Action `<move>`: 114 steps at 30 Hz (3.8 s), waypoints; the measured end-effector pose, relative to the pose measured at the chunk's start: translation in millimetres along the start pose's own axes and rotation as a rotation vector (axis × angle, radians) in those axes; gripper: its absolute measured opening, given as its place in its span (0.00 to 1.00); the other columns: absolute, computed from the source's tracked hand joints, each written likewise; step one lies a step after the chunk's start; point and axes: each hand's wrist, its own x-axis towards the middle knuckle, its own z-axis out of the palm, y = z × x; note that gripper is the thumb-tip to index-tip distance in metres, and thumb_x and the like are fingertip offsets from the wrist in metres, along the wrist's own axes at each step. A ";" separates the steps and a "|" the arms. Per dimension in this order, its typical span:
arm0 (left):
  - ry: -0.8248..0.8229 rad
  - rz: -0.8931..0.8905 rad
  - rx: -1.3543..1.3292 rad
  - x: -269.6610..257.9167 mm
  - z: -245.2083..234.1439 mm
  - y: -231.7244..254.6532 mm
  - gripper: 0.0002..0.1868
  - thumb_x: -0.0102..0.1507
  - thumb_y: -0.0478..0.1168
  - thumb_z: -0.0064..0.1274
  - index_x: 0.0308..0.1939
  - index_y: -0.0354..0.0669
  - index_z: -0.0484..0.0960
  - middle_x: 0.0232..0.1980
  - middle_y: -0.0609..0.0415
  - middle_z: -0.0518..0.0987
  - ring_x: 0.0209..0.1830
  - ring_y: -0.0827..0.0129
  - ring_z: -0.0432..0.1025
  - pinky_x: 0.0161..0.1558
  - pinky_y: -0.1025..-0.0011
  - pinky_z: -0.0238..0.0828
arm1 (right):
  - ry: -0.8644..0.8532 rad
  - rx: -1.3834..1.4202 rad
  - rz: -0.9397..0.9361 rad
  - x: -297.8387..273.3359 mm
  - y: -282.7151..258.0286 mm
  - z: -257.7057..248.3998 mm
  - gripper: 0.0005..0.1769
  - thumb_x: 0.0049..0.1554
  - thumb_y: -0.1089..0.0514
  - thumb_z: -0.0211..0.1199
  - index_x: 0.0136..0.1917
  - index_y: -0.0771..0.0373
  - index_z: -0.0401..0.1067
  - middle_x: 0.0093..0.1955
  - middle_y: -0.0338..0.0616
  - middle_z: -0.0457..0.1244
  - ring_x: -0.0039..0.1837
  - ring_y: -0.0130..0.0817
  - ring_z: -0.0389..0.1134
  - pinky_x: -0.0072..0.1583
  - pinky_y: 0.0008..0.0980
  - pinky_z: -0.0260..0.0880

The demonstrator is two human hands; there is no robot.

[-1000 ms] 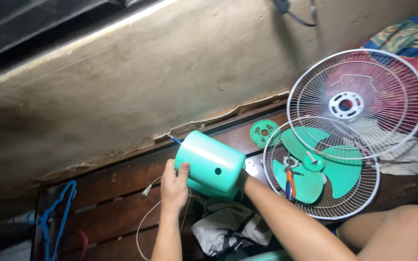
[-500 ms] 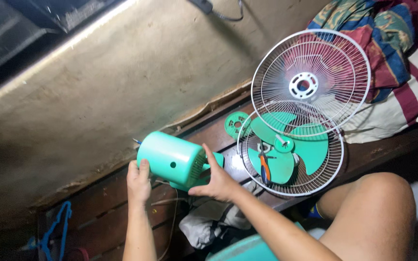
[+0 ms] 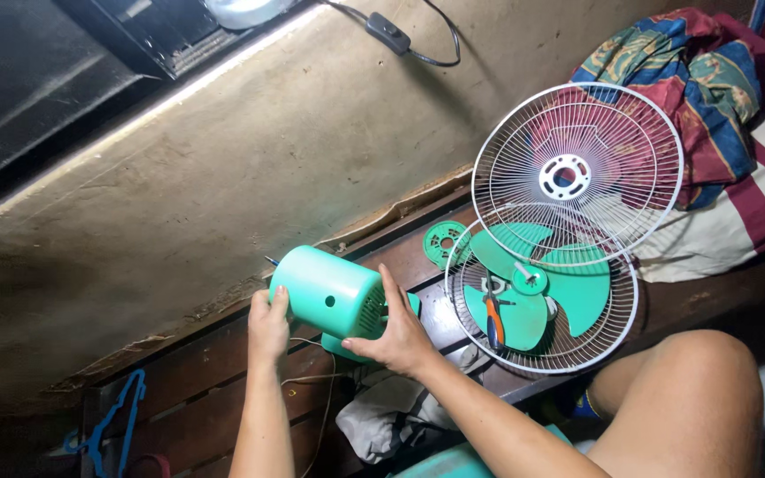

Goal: The person disassembles a green electric fan by removing the rear casing with a screwdriver. They unscrew fasteners, detach the plastic cover, and set it aside, exposing the motor and internal components.

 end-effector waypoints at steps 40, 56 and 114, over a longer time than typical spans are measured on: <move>-0.162 -0.123 -0.139 -11.4 -11.4 -9.8 0.20 0.68 0.52 0.49 0.54 0.42 0.68 0.48 0.49 0.81 0.45 0.67 0.77 0.47 0.64 0.76 | 0.144 0.000 -0.099 -11.0 -8.0 8.4 0.75 0.40 0.41 0.81 0.84 0.63 0.36 0.74 0.62 0.50 0.74 0.56 0.57 0.72 0.44 0.60; -0.081 0.358 0.275 26.1 -21.6 56.9 0.38 0.67 0.62 0.44 0.76 0.46 0.67 0.81 0.36 0.60 0.83 0.47 0.51 0.75 0.52 0.47 | 0.123 -0.096 -0.002 19.3 -50.8 40.1 0.76 0.37 0.41 0.82 0.83 0.59 0.37 0.73 0.60 0.50 0.70 0.58 0.60 0.67 0.45 0.65; -0.161 0.002 0.352 45.5 -11.7 47.8 0.34 0.69 0.64 0.28 0.71 0.57 0.72 0.74 0.43 0.67 0.79 0.54 0.54 0.72 0.61 0.50 | 0.110 0.180 0.067 -14.6 -17.0 24.8 0.71 0.41 0.48 0.79 0.82 0.59 0.33 0.71 0.59 0.57 0.72 0.51 0.62 0.70 0.45 0.62</move>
